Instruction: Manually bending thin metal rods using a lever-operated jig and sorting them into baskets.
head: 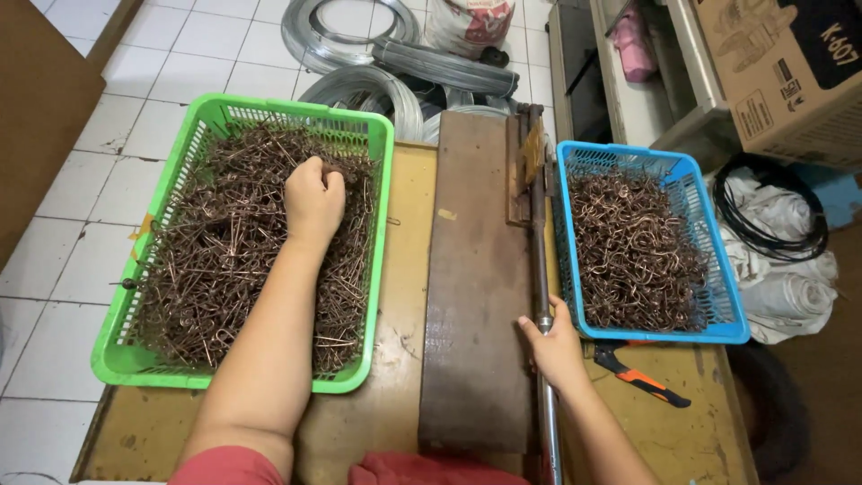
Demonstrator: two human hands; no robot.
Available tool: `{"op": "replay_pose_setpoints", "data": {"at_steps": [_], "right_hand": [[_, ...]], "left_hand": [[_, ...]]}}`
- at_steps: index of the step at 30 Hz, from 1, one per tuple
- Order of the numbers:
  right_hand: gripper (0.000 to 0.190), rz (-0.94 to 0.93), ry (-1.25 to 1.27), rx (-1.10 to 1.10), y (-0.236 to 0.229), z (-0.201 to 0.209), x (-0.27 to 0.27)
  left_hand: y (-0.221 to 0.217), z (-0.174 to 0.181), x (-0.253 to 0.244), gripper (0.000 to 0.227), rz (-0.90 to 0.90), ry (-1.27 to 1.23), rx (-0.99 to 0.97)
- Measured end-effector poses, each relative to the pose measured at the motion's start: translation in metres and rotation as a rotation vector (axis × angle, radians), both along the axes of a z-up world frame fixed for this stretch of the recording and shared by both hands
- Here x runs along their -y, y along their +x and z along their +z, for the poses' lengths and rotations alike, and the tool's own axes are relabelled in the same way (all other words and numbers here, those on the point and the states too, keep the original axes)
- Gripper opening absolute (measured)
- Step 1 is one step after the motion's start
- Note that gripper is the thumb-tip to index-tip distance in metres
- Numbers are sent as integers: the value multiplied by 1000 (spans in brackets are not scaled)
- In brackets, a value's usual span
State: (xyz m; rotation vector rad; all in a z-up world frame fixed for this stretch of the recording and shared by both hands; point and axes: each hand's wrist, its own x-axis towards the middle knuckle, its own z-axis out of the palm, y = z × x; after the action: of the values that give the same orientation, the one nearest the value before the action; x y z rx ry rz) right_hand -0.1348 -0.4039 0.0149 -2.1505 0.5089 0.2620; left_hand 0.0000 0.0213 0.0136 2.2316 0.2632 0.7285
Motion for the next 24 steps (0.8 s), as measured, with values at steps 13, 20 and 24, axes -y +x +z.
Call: {"op": "replay_pose_setpoints", "data": {"at_steps": [13, 20, 24], "right_hand": [[65, 3, 16, -13, -1, 3, -1], [61, 5, 19, 3, -3, 1, -1], [59, 4, 16, 10, -4, 2, -2]], "left_hand": [[-30, 49, 31, 22, -280, 106, -136], [-35, 52, 22, 27, -148, 46, -370], [-32, 52, 23, 45, -133, -30, -404]]}}
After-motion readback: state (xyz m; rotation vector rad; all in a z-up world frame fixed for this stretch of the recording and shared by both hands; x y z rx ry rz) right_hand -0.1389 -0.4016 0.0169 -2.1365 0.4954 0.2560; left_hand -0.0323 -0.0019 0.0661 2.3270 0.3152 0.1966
